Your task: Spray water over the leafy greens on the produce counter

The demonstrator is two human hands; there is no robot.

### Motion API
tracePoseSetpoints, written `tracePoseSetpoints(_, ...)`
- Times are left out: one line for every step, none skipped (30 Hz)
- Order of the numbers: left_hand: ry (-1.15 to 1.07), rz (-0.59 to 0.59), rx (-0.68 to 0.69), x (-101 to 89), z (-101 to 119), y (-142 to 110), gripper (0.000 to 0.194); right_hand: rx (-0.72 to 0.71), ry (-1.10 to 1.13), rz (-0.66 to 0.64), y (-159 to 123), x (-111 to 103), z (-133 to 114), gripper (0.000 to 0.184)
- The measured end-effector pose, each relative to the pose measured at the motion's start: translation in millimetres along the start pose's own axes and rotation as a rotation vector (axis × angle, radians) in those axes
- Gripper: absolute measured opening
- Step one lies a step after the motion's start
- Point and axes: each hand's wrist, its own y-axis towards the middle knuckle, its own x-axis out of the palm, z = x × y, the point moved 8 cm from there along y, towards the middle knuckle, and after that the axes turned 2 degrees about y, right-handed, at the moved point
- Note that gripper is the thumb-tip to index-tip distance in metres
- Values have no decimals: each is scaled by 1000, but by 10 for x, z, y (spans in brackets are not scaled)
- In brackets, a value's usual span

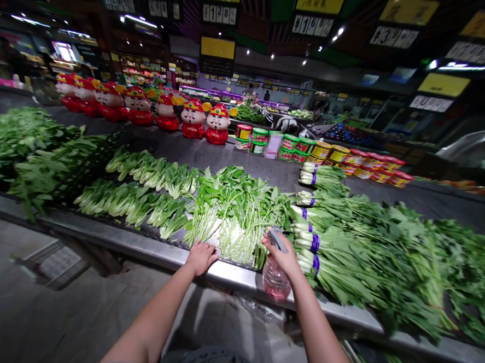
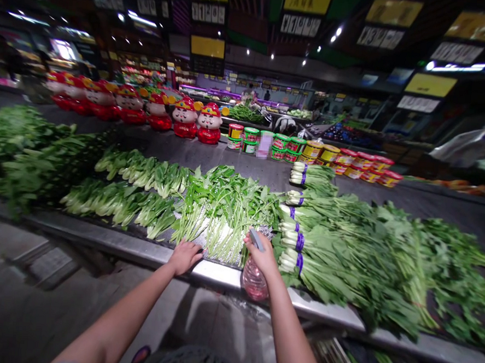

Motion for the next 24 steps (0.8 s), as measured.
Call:
tracePoseSetpoints(-1, 0, 0, 4, -2, 2, 41, -1, 17, -20, 3, 29, -29, 26)
tracePoseSetpoints(-1, 0, 0, 7, -3, 5, 40, 0, 33, -38, 5, 58, -56, 25)
tracePoseSetpoints(-1, 1, 0, 9, -3, 7, 40, 2, 46, -52, 6, 85, -79, 25)
tracePoseSetpoints(-1, 1, 0, 9, -3, 8, 40, 2, 52, -60, 7, 108, -96, 25)
tracePoseSetpoints(-1, 1, 0, 9, -1, 9, 40, 0, 50, -63, 6, 127, -108, 24)
tracePoseSetpoints(-1, 1, 0, 9, 0, 10, 39, -7, 41, -64, 5, 144, -115, 24)
tracePoseSetpoints(0, 0, 0, 9, 1, 10, 39, -13, 25, -61, 2, 156, -112, 23)
tracePoseSetpoints(1, 0, 0, 8, 2, 9, 39, -17, 6, -56, -2, 164, -101, 22)
tracePoseSetpoints(3, 0, -1, 8, 3, 8, 39, -20, -11, -53, -9, 171, -85, 21)
tracePoseSetpoints(4, 1, -1, 7, 3, 7, 39, -20, -23, -51, -19, 175, -64, 21)
tracePoseSetpoints(6, 3, -1, 7, 2, 5, 39, -15, -34, -51, -30, 179, -40, 22)
tracePoseSetpoints(9, 5, -1, 6, 2, 4, 39, -7, -45, -53, -42, 181, -15, 22)
tracePoseSetpoints(11, 7, -1, 5, 1, 2, 39, -2, -55, -56, -54, 181, 6, 22)
tracePoseSetpoints(13, 9, -1, 4, 1, 1, 39, 1, -61, -58, -65, 180, 21, 22)
tracePoseSetpoints(15, 11, 0, 3, 1, 0, 39, 3, -63, -60, -75, 179, 33, 22)
tracePoseSetpoints(17, 12, 0, 1, 3, -1, 39, 3, -57, -62, -82, 177, 42, 23)
tracePoseSetpoints(18, 12, 1, -2, 5, -1, 39, 1, -43, -68, -87, 178, 47, 23)
tracePoseSetpoints(20, 10, 1, -5, 8, -1, 39, -1, -23, -74, -91, 180, 50, 24)
tracePoseSetpoints(21, 9, 2, -8, 11, -1, 39, 0, -3, -86, -95, 186, 53, 25)
tracePoseSetpoints(23, 7, 2, -12, 14, 0, 39, 5, 16, -102, -100, 195, 57, 26)
tracePoseSetpoints(24, 6, 3, -15, 17, 0, 39, 12, 30, -119, -108, 204, 60, 28)
tracePoseSetpoints(25, 4, 3, -18, 19, 1, 39, 22, 39, -134, -119, 212, 62, 31)
tracePoseSetpoints(27, 2, 4, -19, 20, 2, 40, 35, 44, -150, -133, 222, 65, 34)
tracePoseSetpoints(27, 0, 5, -19, 20, 3, 40, 49, 48, -167, -151, 232, 67, 36)
